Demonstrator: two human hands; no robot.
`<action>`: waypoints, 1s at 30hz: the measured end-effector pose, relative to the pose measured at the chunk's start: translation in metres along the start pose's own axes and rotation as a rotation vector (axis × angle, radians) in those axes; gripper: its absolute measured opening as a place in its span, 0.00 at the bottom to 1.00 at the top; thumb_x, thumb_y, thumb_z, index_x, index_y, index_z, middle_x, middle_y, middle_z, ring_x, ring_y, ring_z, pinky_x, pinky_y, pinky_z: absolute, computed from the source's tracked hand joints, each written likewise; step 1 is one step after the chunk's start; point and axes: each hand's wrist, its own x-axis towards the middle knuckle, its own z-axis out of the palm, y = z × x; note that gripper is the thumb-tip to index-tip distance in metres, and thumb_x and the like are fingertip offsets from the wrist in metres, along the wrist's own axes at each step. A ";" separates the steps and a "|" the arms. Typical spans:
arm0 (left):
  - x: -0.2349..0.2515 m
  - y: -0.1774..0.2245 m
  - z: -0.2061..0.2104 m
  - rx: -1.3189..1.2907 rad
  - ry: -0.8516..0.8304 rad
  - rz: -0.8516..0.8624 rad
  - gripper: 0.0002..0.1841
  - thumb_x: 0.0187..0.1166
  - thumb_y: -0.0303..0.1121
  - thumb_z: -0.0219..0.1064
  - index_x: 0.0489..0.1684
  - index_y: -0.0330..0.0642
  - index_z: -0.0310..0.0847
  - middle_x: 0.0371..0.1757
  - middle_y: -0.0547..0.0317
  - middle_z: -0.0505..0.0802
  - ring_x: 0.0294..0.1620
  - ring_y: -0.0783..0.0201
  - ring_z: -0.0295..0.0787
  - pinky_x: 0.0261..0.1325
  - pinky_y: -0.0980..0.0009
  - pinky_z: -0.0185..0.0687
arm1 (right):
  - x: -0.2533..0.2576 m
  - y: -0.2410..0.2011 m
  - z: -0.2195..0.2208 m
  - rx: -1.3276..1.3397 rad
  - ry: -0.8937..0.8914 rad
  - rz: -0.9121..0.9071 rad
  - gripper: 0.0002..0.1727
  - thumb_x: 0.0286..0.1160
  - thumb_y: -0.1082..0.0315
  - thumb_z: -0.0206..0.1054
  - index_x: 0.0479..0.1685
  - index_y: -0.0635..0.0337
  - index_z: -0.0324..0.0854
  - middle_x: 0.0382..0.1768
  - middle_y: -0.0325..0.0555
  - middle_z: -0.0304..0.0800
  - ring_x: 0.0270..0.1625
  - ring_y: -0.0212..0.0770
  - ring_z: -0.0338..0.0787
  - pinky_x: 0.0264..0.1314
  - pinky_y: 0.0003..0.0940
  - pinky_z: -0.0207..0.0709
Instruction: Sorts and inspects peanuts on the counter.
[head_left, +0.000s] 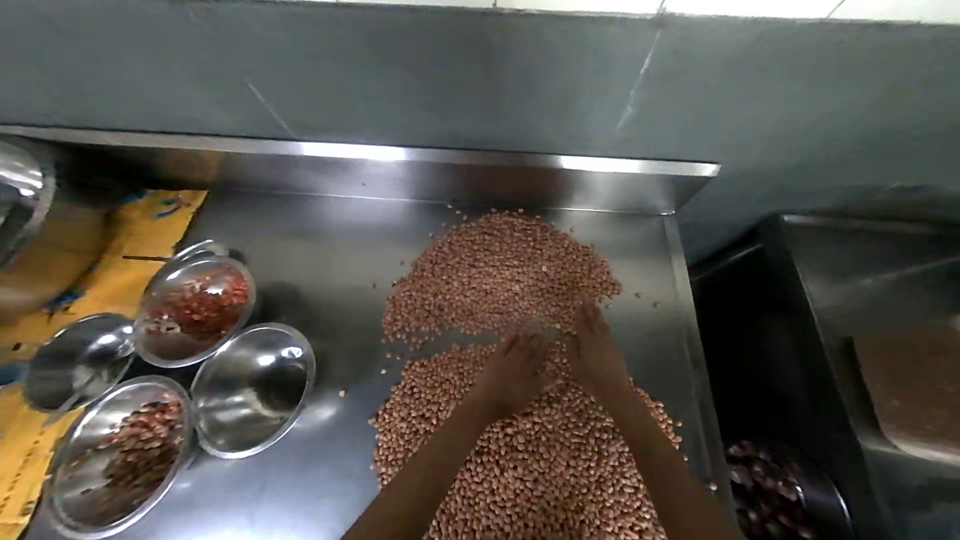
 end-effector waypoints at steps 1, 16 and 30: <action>-0.003 0.001 0.000 0.006 -0.023 0.004 0.39 0.91 0.59 0.42 0.96 0.44 0.45 0.97 0.56 0.50 0.98 0.57 0.34 0.96 0.49 0.23 | 0.009 0.006 0.005 -0.022 0.025 -0.023 0.36 0.90 0.56 0.54 0.92 0.68 0.53 0.95 0.59 0.45 0.96 0.58 0.45 0.95 0.55 0.45; 0.052 -0.001 -0.009 0.021 0.050 0.130 0.36 0.93 0.55 0.40 0.96 0.45 0.48 0.98 0.60 0.46 0.98 0.58 0.28 0.96 0.50 0.23 | -0.037 -0.007 0.002 0.006 -0.274 0.081 0.28 0.92 0.56 0.49 0.88 0.53 0.68 0.92 0.46 0.60 0.95 0.48 0.53 0.96 0.49 0.47; 0.028 0.015 -0.023 -0.121 0.076 0.022 0.36 0.92 0.53 0.47 0.96 0.43 0.46 0.98 0.55 0.49 0.98 0.57 0.32 0.97 0.50 0.27 | 0.025 0.048 0.029 -0.094 -0.003 -0.121 0.41 0.88 0.53 0.55 0.95 0.64 0.45 0.96 0.57 0.40 0.98 0.55 0.39 0.98 0.53 0.35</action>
